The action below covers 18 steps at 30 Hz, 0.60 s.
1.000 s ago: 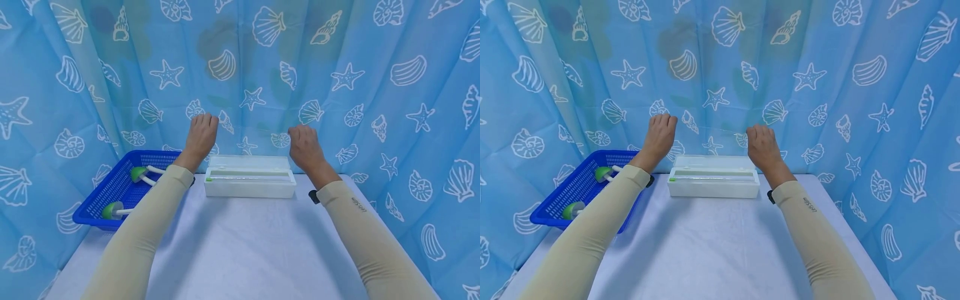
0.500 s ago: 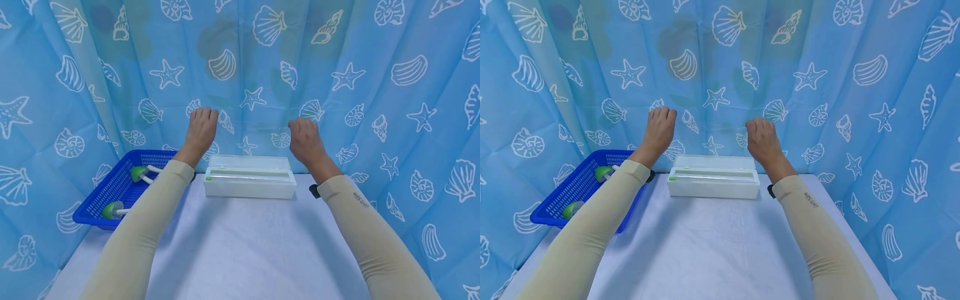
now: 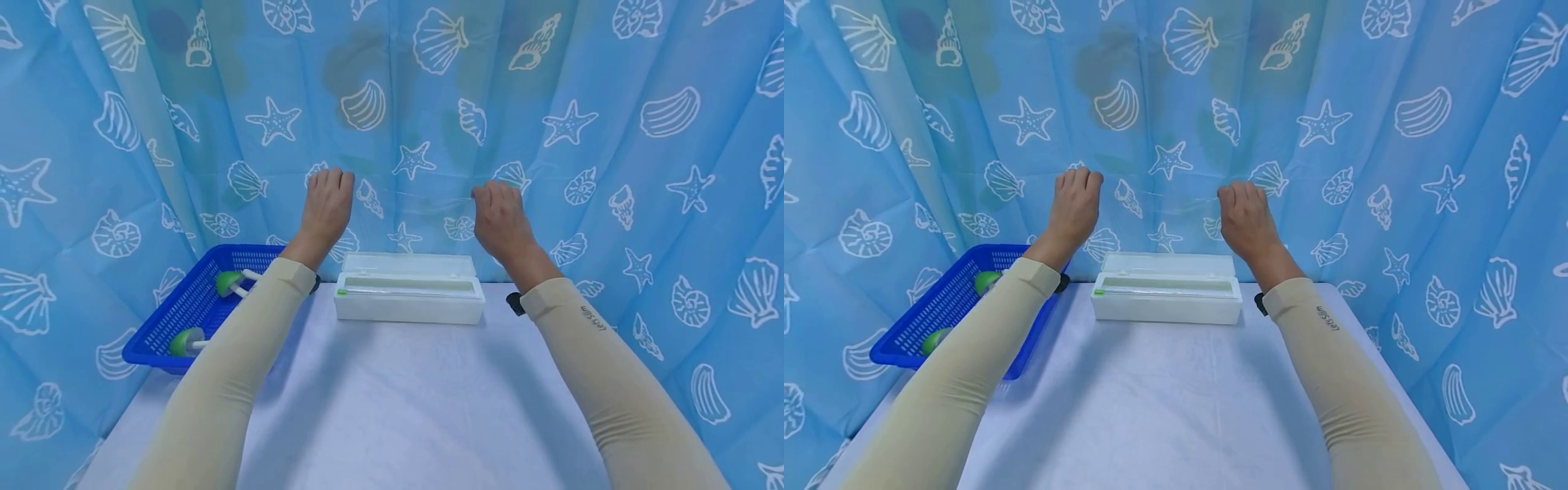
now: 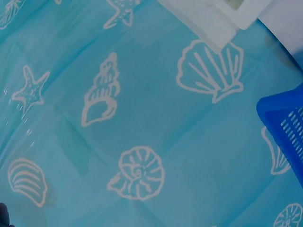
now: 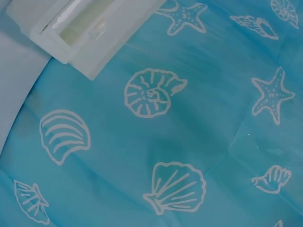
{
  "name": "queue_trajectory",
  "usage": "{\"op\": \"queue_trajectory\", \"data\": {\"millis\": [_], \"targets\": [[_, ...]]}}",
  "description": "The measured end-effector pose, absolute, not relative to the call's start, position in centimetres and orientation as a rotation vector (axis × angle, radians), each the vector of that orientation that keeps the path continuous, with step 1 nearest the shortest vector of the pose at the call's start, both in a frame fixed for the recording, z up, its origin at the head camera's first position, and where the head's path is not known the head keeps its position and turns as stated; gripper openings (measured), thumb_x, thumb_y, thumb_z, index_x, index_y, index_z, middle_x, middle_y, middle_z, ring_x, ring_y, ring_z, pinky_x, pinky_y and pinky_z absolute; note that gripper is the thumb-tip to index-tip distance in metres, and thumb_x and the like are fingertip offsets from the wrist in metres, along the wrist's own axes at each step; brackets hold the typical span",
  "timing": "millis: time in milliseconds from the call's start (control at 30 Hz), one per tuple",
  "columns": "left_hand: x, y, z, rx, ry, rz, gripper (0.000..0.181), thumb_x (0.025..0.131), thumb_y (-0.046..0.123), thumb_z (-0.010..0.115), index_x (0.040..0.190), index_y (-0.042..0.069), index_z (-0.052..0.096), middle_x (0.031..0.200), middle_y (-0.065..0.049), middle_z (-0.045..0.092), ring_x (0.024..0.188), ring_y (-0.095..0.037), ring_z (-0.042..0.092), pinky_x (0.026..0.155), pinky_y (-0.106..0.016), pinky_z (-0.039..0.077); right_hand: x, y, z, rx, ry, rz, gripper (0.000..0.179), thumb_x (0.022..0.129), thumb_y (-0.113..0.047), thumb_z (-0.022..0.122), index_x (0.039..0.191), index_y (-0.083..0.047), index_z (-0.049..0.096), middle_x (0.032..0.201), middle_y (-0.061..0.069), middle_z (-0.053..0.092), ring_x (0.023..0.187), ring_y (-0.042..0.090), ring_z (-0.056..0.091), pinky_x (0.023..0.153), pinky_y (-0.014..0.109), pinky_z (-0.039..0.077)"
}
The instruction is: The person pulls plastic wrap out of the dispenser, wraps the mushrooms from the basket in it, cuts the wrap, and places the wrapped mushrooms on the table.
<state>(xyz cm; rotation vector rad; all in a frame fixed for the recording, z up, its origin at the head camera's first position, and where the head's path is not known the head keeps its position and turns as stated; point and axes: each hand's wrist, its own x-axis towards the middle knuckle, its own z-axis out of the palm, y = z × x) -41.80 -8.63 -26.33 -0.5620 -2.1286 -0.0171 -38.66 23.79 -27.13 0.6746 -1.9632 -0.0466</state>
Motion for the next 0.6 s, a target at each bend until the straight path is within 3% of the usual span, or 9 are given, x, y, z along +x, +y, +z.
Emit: {"op": "queue_trajectory", "data": {"millis": [333,600], "targets": [[-41.2,-9.3,-26.0,-0.574,-2.079,-0.035,0.014,0.100,0.002,0.047,0.113,-0.001,0.051,0.097,-0.014,0.048,0.089,-0.030,0.046,0.083,-0.039,0.036,-38.2,23.8,-26.4,0.672,-1.990,0.012,0.013,0.103,-0.005,0.036,0.112,-0.001,0.044,0.086,0.014,0.042,0.074,0.030,0.043,0.066,0.036,0.036],[-38.9,-10.5,-27.1,-0.679,-2.016,-0.084,0.013,0.101,0.001,0.042,0.110,-0.002,0.052,0.094,-0.015,0.048,0.086,-0.030,0.044,0.080,-0.041,0.035,-36.3,24.0,-27.0,0.798,-1.928,0.008,0.011,0.098,0.002,0.043,0.109,0.000,0.046,0.083,0.015,0.043,0.070,0.030,0.044,0.061,0.037,0.038]]}}
